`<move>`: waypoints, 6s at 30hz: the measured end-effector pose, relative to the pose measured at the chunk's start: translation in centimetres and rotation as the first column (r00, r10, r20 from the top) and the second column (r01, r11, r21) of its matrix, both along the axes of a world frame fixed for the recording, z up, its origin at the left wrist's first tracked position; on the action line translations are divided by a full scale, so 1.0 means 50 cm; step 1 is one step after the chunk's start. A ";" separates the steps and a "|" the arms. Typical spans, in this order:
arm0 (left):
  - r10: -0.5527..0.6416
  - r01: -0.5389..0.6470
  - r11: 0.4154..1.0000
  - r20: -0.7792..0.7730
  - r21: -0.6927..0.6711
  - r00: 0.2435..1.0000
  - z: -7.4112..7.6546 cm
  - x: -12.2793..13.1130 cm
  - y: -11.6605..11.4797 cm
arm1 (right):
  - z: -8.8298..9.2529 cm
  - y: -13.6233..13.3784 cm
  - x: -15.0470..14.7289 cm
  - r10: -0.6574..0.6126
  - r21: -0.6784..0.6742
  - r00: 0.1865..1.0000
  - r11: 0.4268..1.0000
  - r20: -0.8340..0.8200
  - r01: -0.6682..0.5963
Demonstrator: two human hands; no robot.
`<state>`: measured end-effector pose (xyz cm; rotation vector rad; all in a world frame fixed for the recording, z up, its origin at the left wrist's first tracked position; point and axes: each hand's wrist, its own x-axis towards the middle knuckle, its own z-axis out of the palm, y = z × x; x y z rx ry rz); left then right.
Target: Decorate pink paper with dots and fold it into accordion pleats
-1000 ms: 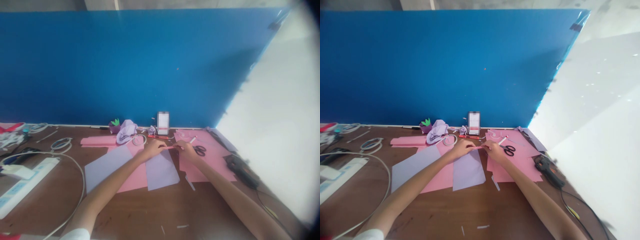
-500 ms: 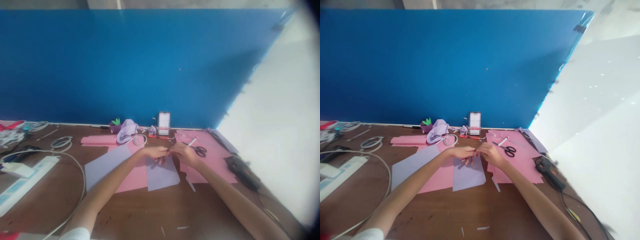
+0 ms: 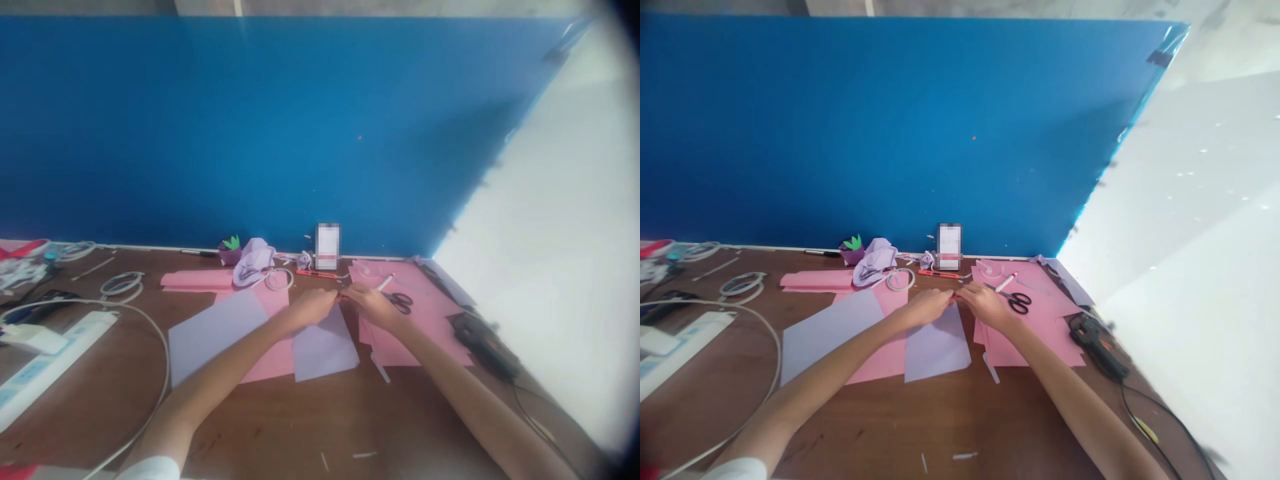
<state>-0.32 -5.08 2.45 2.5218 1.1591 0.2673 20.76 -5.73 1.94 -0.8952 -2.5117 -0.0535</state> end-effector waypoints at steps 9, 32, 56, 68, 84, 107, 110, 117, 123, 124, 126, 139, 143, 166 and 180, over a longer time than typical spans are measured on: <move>0.052 0.050 0.941 -0.289 0.335 0.956 -0.008 0.013 -0.016 | -0.004 -0.011 0.002 -0.082 0.002 0.955 0.996 0.285 0.085; -0.038 0.140 0.918 -0.270 0.370 0.962 -0.037 0.002 0.003 | -0.025 -0.020 -0.007 -0.189 0.158 0.902 0.978 0.388 0.136; -0.015 0.171 0.846 -0.298 0.505 0.954 -0.064 0.004 0.008 | -0.030 -0.014 -0.013 -0.196 0.200 0.912 0.971 0.360 0.130; -0.046 0.155 0.840 -0.215 0.520 0.975 -0.066 -0.001 0.013 | -0.052 0.003 0.012 -0.256 0.110 0.925 0.966 0.280 0.234; 0.045 0.051 0.861 -0.176 0.506 0.983 -0.064 0.001 0.010 | -0.070 0.009 0.015 -0.356 0.313 0.920 0.903 0.163 0.294; -0.093 0.145 0.817 -0.121 0.558 0.988 -0.072 0.003 0.012 | -0.069 -0.003 0.000 -0.356 0.398 0.923 0.875 0.145 0.275; -0.087 0.115 0.848 -0.078 0.517 0.993 -0.073 0.001 0.011 | -0.071 -0.002 0.000 -0.367 0.386 0.926 0.870 0.091 0.307; -0.009 0.069 0.840 -0.114 0.538 0.993 -0.072 0.007 0.009 | -0.066 -0.003 -0.001 -0.366 0.395 0.927 0.866 0.085 0.305; 0.033 0.116 0.795 -0.232 0.596 0.972 -0.059 0.011 -0.003 | -0.074 0.002 -0.007 -0.247 0.426 0.941 0.896 0.233 0.130; 0.045 0.111 0.799 -0.242 0.591 0.969 -0.059 0.011 -0.003 | -0.075 0.002 -0.007 -0.243 0.429 0.943 0.894 0.226 0.127; 0.065 0.093 0.805 -0.243 0.586 0.968 -0.063 0.010 -0.001 | -0.079 0.002 -0.007 -0.250 0.437 0.949 0.888 0.194 0.144; -0.018 0.139 0.752 -0.190 0.644 0.982 -0.076 -0.004 0.020 | -0.095 0.012 -0.010 -0.238 0.456 0.966 0.874 0.099 0.169; 0.009 0.090 0.778 -0.154 0.621 0.988 -0.092 -0.004 0.030 | -0.095 0.014 -0.013 -0.286 0.418 0.955 0.879 0.078 0.229; 0.167 -0.085 0.725 -0.055 0.683 0.984 -0.074 0.000 0.019 | -0.103 0.016 -0.005 -0.350 0.353 0.936 0.882 0.047 0.312; 0.216 -0.149 0.761 -0.030 0.632 0.976 -0.048 -0.011 0.015 | -0.088 0.007 -0.013 -0.400 0.345 0.914 0.869 0.064 0.355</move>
